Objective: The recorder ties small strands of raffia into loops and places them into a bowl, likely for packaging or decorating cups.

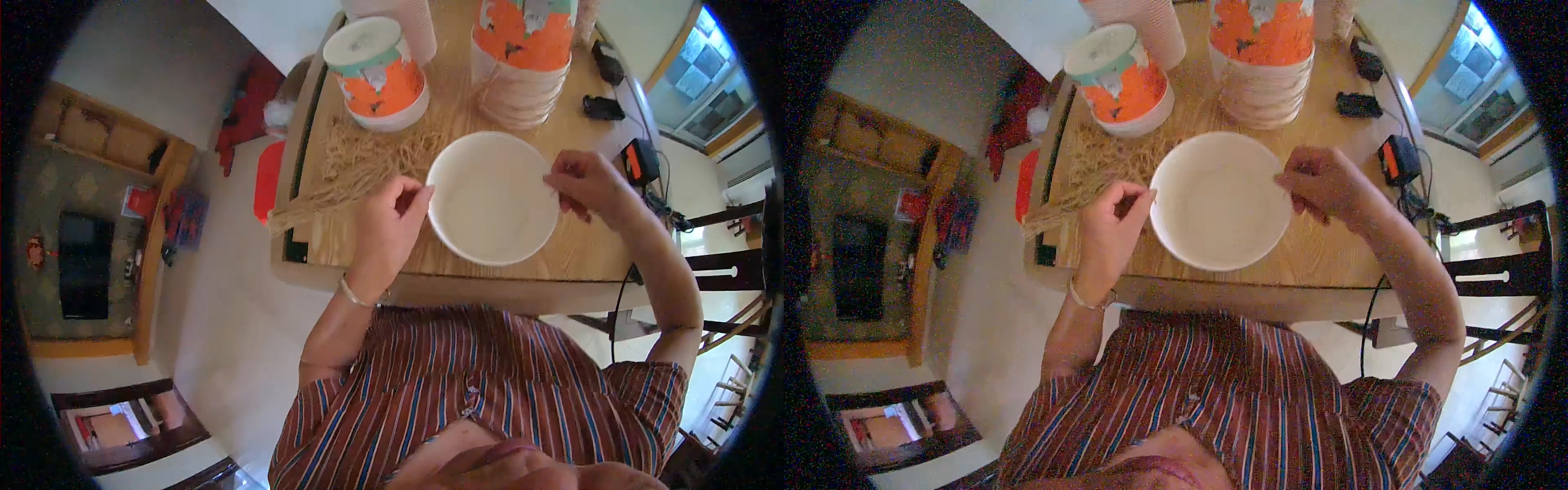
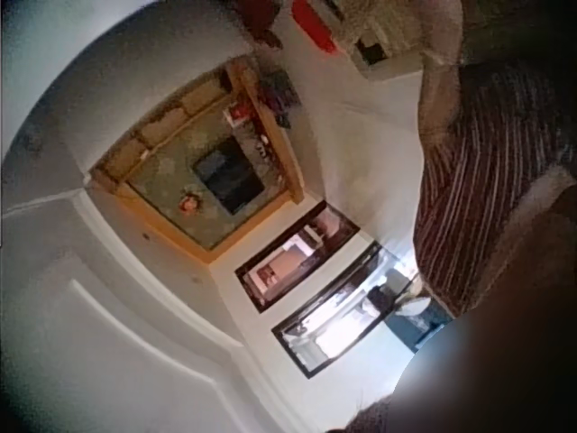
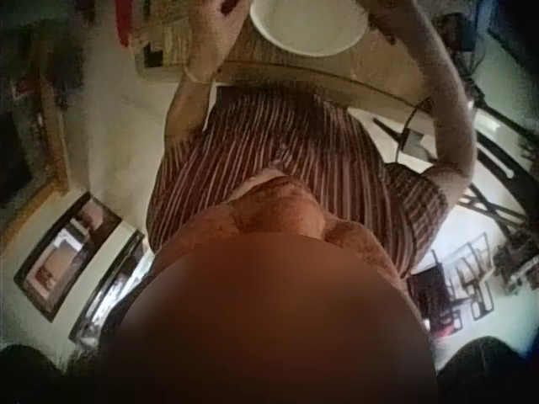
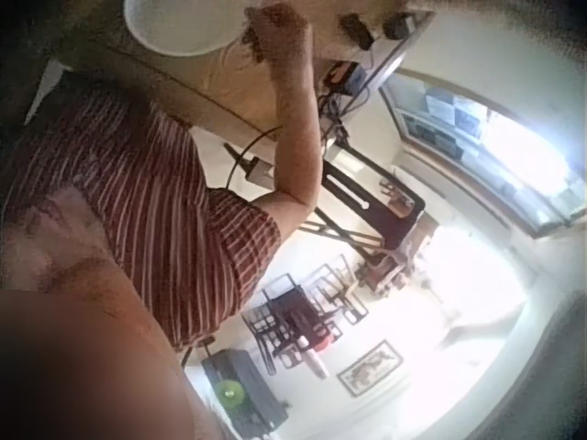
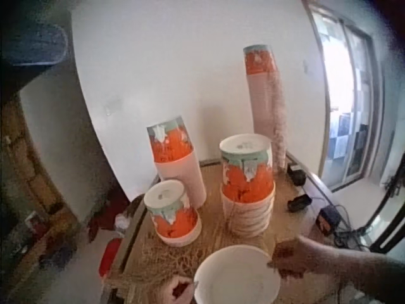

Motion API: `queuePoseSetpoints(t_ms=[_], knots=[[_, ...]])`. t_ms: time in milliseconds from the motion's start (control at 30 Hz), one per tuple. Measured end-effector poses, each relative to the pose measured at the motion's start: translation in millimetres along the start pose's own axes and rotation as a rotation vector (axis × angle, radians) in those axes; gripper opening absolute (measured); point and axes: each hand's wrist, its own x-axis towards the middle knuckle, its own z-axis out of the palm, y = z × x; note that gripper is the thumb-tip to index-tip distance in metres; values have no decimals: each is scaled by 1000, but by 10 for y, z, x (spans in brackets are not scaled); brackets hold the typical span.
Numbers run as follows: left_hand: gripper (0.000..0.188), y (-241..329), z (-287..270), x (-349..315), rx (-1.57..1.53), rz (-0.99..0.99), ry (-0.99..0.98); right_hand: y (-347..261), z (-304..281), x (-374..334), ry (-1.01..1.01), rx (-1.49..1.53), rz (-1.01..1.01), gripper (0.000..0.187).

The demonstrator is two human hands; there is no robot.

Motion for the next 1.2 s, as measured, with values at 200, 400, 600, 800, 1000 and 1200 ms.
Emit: queuePoseSetpoints(t_ms=[200,400,600,800,1000,1200], knots=[[16,111,-30,18,-49,-129,-94,15,-32,55,-165,116,52,21],[6,353,-193,96,-171,28,79,-378,-66,-148,-27,103,-141,15],[11,875,-369,505,-163,412,278,-993,-388,-226,381,-176,-634,13],[14,1462,-331,1353,62,978,565,-1493,-1046,17,684,-326,-906,31],[16,1666,26,1985,120,1356,602,-1511,-1748,854,566,-7,-1234,33],[16,1452,286,2363,198,1373,461,-1181,-2107,1737,532,176,-1109,34]])
